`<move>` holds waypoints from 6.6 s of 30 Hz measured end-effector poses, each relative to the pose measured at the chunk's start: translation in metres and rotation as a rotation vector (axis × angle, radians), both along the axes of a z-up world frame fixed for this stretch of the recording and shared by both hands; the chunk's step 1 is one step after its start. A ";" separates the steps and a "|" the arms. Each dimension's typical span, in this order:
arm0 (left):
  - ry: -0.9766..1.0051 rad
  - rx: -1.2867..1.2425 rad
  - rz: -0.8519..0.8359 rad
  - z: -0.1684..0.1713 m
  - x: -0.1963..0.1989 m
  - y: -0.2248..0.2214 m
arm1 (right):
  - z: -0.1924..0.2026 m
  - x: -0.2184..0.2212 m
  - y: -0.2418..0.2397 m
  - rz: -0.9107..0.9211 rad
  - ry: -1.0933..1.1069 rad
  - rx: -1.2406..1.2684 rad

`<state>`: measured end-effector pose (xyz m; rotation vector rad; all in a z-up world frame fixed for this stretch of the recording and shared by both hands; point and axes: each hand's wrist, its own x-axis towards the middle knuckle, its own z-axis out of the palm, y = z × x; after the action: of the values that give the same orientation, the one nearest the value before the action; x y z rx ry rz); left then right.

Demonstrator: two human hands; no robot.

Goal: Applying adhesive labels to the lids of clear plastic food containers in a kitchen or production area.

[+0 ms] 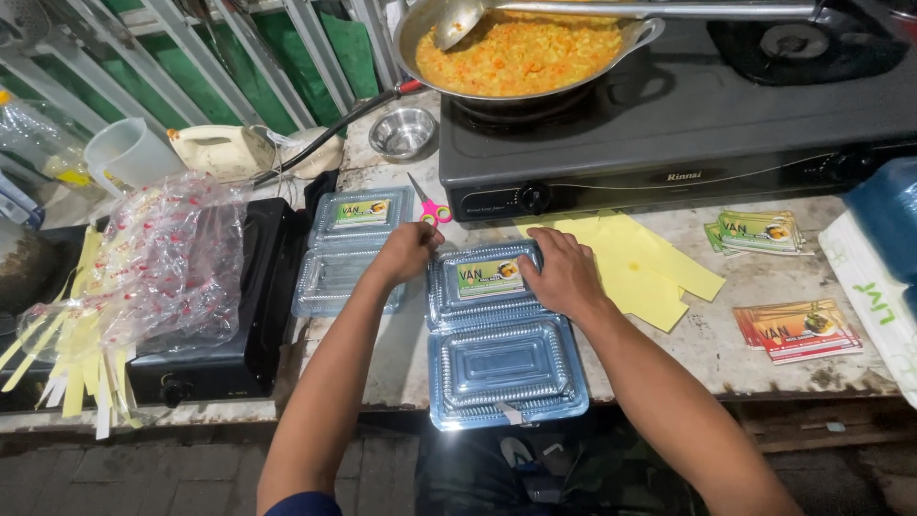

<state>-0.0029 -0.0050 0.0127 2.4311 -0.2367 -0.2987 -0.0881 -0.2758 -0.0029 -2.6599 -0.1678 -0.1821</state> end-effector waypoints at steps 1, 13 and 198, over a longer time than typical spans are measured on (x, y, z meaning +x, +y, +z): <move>0.012 -0.010 -0.008 0.014 -0.008 -0.003 | 0.001 0.000 0.000 0.006 -0.008 0.009; 0.240 -0.530 -0.040 0.061 -0.053 0.001 | -0.022 0.012 -0.010 0.045 -0.161 0.392; -0.313 -0.944 -0.009 0.037 -0.050 -0.056 | 0.071 -0.007 0.009 0.293 -0.805 0.193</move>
<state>-0.0532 -0.0606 0.0495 1.5232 -0.4137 0.1760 -0.0948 -0.2670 0.0676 -2.1912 -0.7410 -1.0949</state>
